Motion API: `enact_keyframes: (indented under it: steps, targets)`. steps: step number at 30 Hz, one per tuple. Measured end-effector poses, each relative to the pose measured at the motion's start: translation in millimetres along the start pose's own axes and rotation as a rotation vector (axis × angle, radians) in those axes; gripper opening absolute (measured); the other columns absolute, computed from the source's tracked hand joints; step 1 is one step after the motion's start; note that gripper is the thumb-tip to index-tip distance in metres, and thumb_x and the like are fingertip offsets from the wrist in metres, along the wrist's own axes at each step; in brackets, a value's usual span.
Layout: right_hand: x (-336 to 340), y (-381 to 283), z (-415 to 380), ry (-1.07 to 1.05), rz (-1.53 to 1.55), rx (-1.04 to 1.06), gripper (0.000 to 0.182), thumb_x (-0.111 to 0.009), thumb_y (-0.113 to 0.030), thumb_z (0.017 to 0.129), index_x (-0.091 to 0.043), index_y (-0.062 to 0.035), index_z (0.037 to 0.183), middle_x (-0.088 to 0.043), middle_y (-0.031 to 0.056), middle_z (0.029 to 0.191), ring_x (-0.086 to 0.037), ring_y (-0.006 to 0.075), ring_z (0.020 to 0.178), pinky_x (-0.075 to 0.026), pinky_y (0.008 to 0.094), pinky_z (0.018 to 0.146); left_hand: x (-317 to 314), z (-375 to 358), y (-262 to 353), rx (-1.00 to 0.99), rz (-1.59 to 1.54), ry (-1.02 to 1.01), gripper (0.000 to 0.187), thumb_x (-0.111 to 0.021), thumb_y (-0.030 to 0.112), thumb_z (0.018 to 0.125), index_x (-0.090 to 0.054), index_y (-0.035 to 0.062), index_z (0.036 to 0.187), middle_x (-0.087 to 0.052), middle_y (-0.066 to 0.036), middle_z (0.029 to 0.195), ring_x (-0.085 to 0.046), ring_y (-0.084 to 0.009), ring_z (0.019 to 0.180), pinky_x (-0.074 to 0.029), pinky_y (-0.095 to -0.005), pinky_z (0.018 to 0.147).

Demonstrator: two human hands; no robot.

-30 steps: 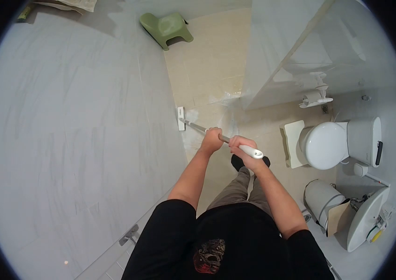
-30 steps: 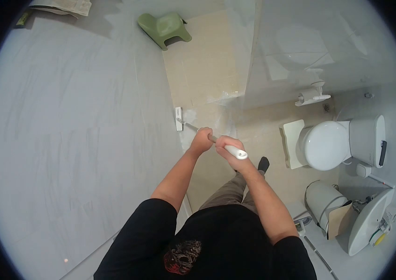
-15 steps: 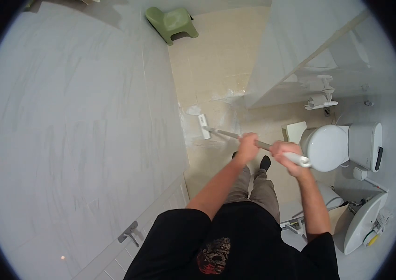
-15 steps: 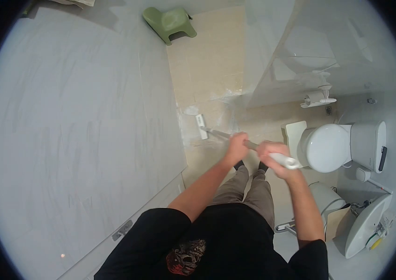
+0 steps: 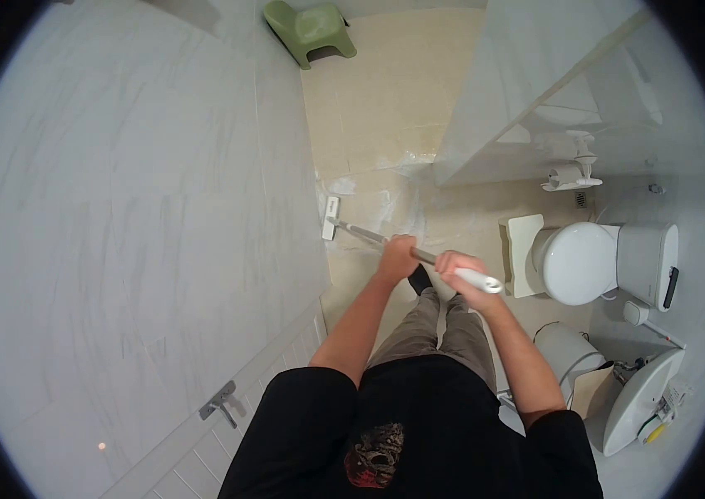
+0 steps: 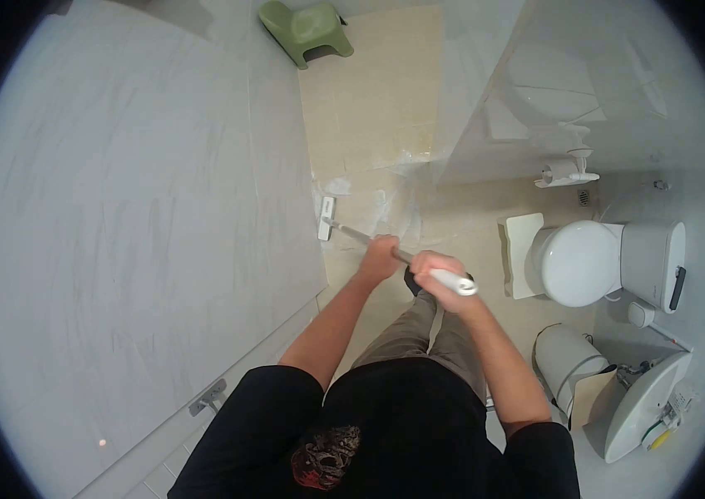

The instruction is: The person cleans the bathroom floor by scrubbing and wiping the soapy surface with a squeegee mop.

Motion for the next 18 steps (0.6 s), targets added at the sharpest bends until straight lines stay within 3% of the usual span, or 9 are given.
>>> enact_keyframes:
  steps: [6,13,18]
  targets:
    - [-32,-6,7,-0.111,-0.102,0.054,0.014,-0.062,0.0,0.081,-0.051,-0.0037,0.073,-0.055,0.0064,0.077,-0.055,0.0226,0.078,-0.046,0.0349,0.074,28,-20,-8,0.024,-0.047,0.138,0.013,-0.058,-0.005,0.071,-0.048,0.0024,0.069,-0.055,-0.017,0.07,-0.052,-0.041,0.073,-0.038,-0.0483,0.068]
    - [-13,1,-15,-0.094,-0.094,0.068,0.015,-0.061,0.004,0.079,-0.05,-0.0042,0.072,-0.055,0.0062,0.075,-0.055,0.0226,0.075,-0.046,0.0346,0.071,2,-33,1,0.075,-0.021,0.164,0.011,-0.054,-0.007,0.073,-0.048,0.0016,0.07,-0.055,-0.018,0.07,-0.051,-0.0415,0.074,-0.038,-0.0475,0.069]
    - [12,9,-40,-0.224,-0.111,0.049,0.013,-0.062,0.002,0.081,-0.052,-0.0027,0.074,-0.057,0.0086,0.078,-0.057,0.0248,0.079,-0.048,0.0367,0.075,-40,-54,-4,0.188,-0.007,0.155,0.009,-0.054,-0.006,0.074,-0.05,0.0013,0.07,-0.055,-0.019,0.071,-0.053,-0.0417,0.078,-0.039,-0.0468,0.07]
Point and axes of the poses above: each hand's wrist, its own z-axis towards the middle knuckle, its own x-axis out of the back of the hand, y = z × x, the point moved 10 cm from there along z, towards the middle knuckle
